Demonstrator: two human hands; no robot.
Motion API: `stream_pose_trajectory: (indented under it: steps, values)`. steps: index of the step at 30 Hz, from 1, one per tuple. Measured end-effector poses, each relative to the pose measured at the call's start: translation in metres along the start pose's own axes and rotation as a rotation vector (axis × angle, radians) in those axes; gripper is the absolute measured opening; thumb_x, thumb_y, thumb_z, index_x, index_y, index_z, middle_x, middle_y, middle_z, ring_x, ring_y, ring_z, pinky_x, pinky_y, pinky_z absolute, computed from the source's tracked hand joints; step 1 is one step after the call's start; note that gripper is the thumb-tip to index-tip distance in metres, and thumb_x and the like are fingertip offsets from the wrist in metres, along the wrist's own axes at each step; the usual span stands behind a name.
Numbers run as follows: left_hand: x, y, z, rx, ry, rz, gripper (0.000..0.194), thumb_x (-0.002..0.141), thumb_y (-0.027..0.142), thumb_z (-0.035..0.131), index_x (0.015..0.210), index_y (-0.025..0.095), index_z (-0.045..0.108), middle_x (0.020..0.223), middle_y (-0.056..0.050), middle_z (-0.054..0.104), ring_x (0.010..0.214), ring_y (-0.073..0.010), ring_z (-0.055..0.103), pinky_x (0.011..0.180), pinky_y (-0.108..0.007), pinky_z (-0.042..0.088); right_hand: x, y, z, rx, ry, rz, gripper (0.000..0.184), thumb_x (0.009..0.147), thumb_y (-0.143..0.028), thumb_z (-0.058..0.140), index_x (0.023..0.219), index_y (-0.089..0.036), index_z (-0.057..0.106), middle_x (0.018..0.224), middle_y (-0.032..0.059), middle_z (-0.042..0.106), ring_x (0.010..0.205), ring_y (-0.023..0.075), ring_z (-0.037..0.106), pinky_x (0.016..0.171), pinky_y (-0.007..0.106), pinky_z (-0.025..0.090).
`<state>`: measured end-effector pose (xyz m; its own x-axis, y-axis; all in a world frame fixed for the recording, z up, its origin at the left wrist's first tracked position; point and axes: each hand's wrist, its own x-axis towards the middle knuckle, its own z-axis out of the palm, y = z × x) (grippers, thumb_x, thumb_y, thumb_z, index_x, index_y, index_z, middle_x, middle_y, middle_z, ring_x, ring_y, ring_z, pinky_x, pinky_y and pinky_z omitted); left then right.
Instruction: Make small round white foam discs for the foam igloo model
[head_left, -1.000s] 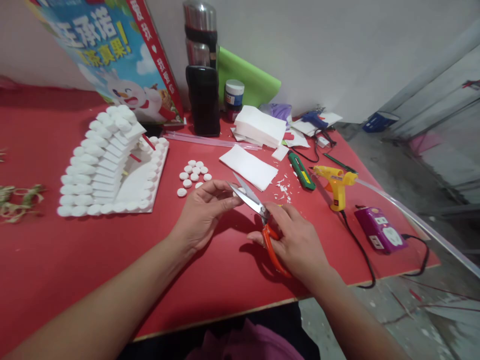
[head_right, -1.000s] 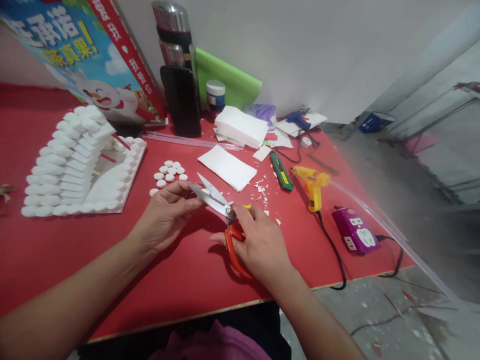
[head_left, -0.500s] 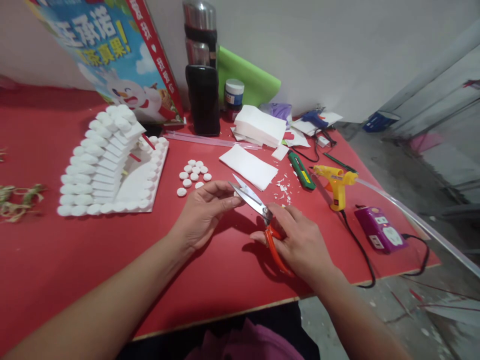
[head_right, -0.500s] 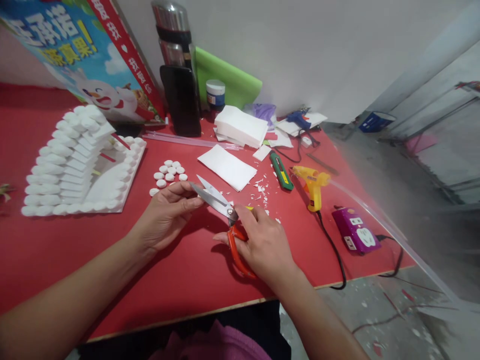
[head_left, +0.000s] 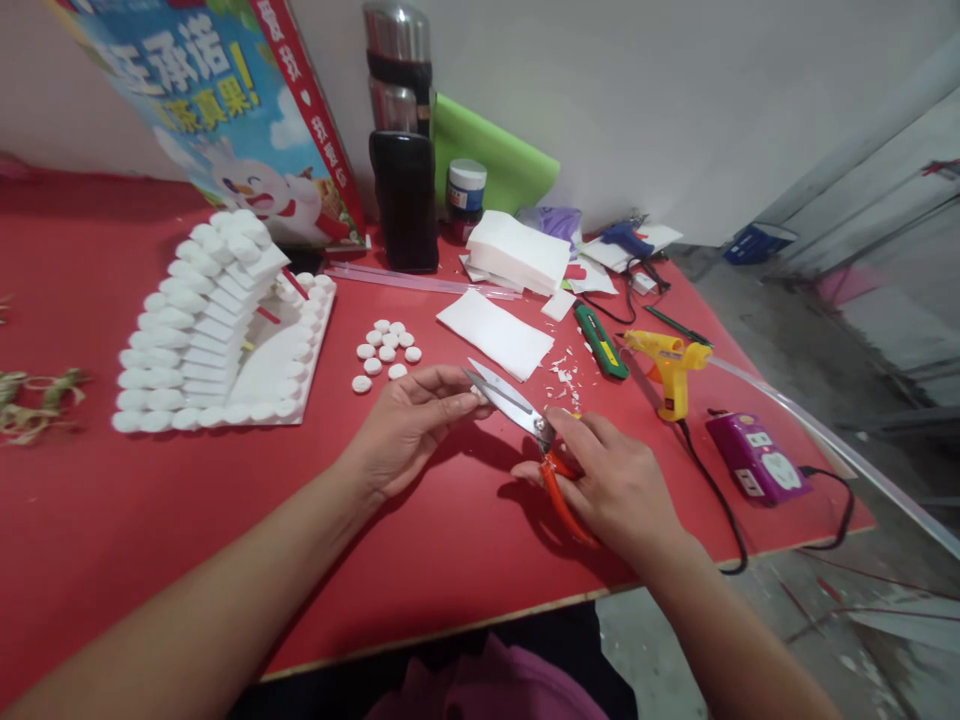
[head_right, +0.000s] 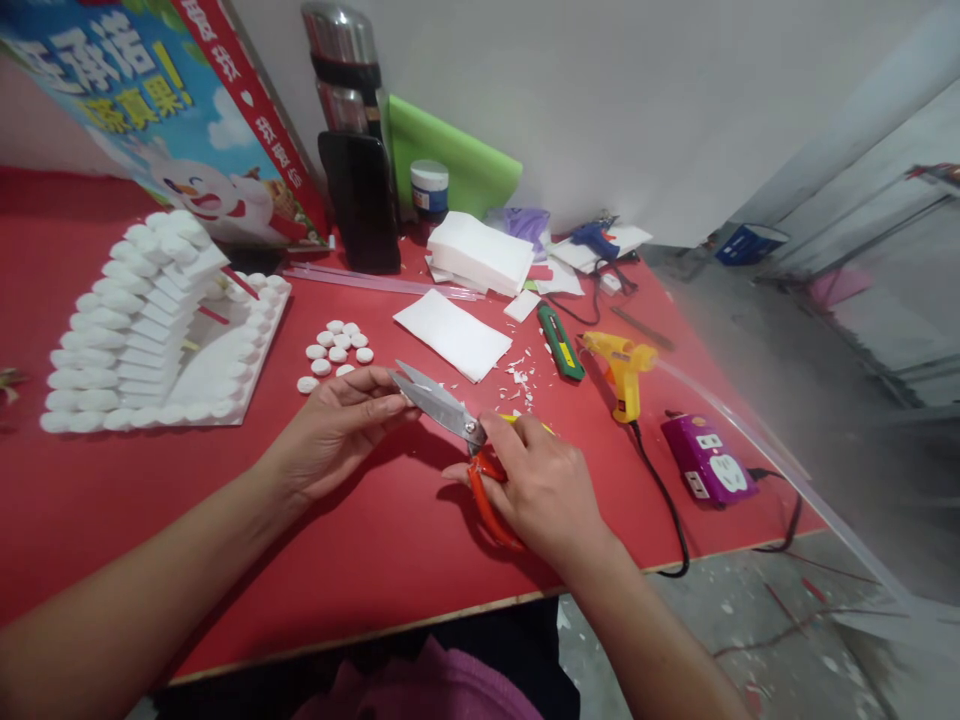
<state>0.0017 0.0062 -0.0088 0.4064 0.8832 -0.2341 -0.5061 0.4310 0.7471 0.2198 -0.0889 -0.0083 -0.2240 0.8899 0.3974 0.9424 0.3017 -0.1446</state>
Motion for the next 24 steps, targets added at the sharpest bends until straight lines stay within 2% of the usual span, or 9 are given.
stream_pose_trajectory:
  steps: [5, 8, 11, 16, 20, 24]
  values:
    - [0.001, 0.000, -0.002, -0.019, -0.015, -0.049, 0.024, 0.066, 0.014, 0.096, 0.085, 0.012, 0.082, 0.083, -0.008, 0.082, 0.073, -0.0154, 0.077, 0.075, -0.022, 0.063, 0.000, 0.004, -0.003, 0.111, -0.032, 0.042, 0.046, 0.104, -0.058, 0.054, 0.114, -0.016, 0.069, 0.081, 0.0062, 0.070, 0.064, 0.0189, 0.063, 0.060, 0.030, 0.044]
    - [0.002, 0.000, -0.004, -0.042, -0.041, -0.090, 0.024, 0.069, 0.016, 0.095, 0.089, 0.011, 0.082, 0.089, -0.010, 0.083, 0.075, -0.0161, 0.077, 0.073, -0.022, 0.063, 0.000, 0.008, -0.005, 0.222, -0.057, 0.142, 0.046, 0.102, -0.059, 0.058, 0.118, -0.016, 0.066, 0.093, 0.0085, 0.074, 0.076, 0.0209, 0.069, 0.068, 0.030, 0.050]
    - [0.002, 0.000, -0.006, -0.058, -0.074, -0.104, 0.026, 0.070, 0.018, 0.096, 0.091, 0.010, 0.082, 0.089, -0.011, 0.082, 0.076, -0.0160, 0.077, 0.072, -0.021, 0.062, 0.001, 0.011, -0.006, 0.234, -0.081, 0.203, 0.053, 0.099, -0.063, 0.060, 0.124, -0.017, 0.064, 0.101, 0.0110, 0.073, 0.079, 0.0232, 0.069, 0.070, 0.033, 0.053]
    - [0.001, 0.000, -0.005, -0.076, -0.079, -0.086, 0.027, 0.067, 0.014, 0.096, 0.090, 0.011, 0.083, 0.087, -0.007, 0.081, 0.076, -0.0133, 0.075, 0.073, -0.019, 0.062, 0.003, 0.008, -0.005, 0.240, -0.113, 0.123, 0.063, 0.095, -0.068, 0.062, 0.132, -0.017, 0.062, 0.101, 0.0118, 0.065, 0.080, 0.0247, 0.065, 0.071, 0.037, 0.055]
    - [-0.001, 0.000, -0.002, -0.085, -0.077, -0.083, 0.031, 0.060, 0.015, 0.100, 0.086, 0.012, 0.083, 0.088, -0.005, 0.081, 0.077, -0.0135, 0.076, 0.075, -0.020, 0.063, 0.004, 0.003, 0.001, 0.158, -0.060, 0.062, 0.070, 0.093, -0.071, 0.062, 0.135, -0.015, 0.064, 0.099, 0.0130, 0.061, 0.082, 0.0267, 0.062, 0.069, 0.039, 0.054]
    - [-0.003, 0.000, 0.000, -0.075, -0.085, -0.091, 0.029, 0.059, 0.016, 0.100, 0.081, 0.013, 0.082, 0.080, -0.003, 0.080, 0.072, -0.0126, 0.075, 0.073, -0.019, 0.062, 0.006, 0.001, 0.005, 0.110, -0.024, 0.038, 0.070, 0.095, -0.071, 0.059, 0.135, -0.013, 0.065, 0.099, 0.0138, 0.061, 0.082, 0.0270, 0.061, 0.069, 0.039, 0.053]
